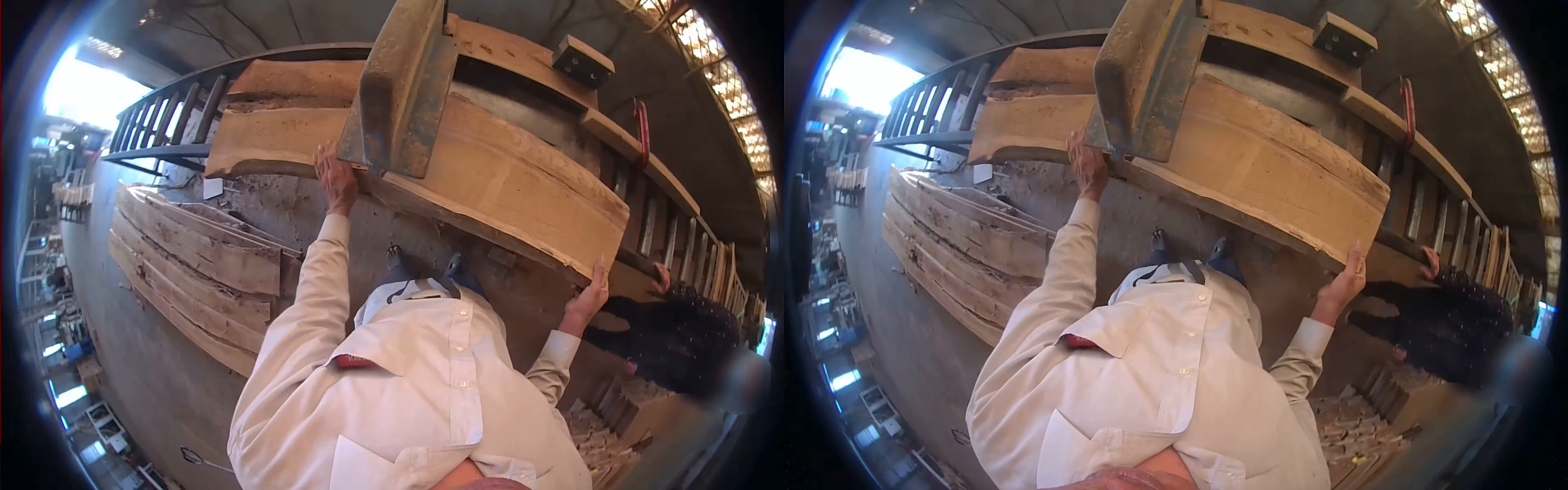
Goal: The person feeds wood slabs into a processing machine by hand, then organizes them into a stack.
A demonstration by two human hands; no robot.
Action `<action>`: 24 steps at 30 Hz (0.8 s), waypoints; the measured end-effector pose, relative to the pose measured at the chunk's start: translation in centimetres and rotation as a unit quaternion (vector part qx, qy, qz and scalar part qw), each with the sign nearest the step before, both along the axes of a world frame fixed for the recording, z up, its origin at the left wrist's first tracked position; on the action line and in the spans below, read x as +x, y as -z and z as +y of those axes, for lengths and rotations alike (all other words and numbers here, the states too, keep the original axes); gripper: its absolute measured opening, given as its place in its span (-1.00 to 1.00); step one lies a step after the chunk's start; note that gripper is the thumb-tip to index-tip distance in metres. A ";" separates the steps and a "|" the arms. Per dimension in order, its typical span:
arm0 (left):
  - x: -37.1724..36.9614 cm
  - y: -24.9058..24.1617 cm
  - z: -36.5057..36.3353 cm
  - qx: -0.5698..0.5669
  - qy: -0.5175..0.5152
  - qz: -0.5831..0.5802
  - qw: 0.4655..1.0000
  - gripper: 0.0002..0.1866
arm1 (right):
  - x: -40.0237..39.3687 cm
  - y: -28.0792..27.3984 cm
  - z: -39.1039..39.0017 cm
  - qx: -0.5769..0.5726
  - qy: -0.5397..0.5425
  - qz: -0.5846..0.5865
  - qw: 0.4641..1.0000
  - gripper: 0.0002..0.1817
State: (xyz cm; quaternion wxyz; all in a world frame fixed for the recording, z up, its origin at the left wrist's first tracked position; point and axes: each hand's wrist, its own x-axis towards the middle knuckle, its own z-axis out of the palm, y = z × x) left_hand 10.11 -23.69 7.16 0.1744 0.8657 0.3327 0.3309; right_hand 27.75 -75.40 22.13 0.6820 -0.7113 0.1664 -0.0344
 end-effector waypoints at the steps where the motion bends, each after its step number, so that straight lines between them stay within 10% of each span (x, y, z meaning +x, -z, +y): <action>1: -0.9 -0.3 -0.6 0.029 -0.003 0.058 0.998 -0.45 | 0.6 -0.9 0.2 0.010 -0.003 -0.018 1.000 -0.65; 7: -1.6 0.3 -0.1 0.076 0.031 0.260 0.962 -0.37 | 1.6 -2.3 -1.7 0.007 -0.016 -0.097 0.995 -0.59; 13: -1.3 -0.2 -0.6 0.109 0.049 0.191 0.974 -0.49 | 10.6 2.0 -12.2 0.055 0.074 -0.098 0.991 -0.59; 16: -1.7 0.2 -0.1 0.153 0.014 0.416 0.896 -0.46 | 17.1 7.3 -19.4 0.068 0.059 -0.092 0.992 -0.56; 21: -3.0 5.6 2.7 0.194 0.080 0.185 0.960 -0.75 | 25.9 13.1 -28.0 0.057 0.121 -0.089 0.987 -0.56; 24: -3.0 5.8 3.4 0.148 0.052 0.384 0.910 -0.52 | 29.3 15.2 -30.3 0.056 0.130 -0.076 0.987 -0.53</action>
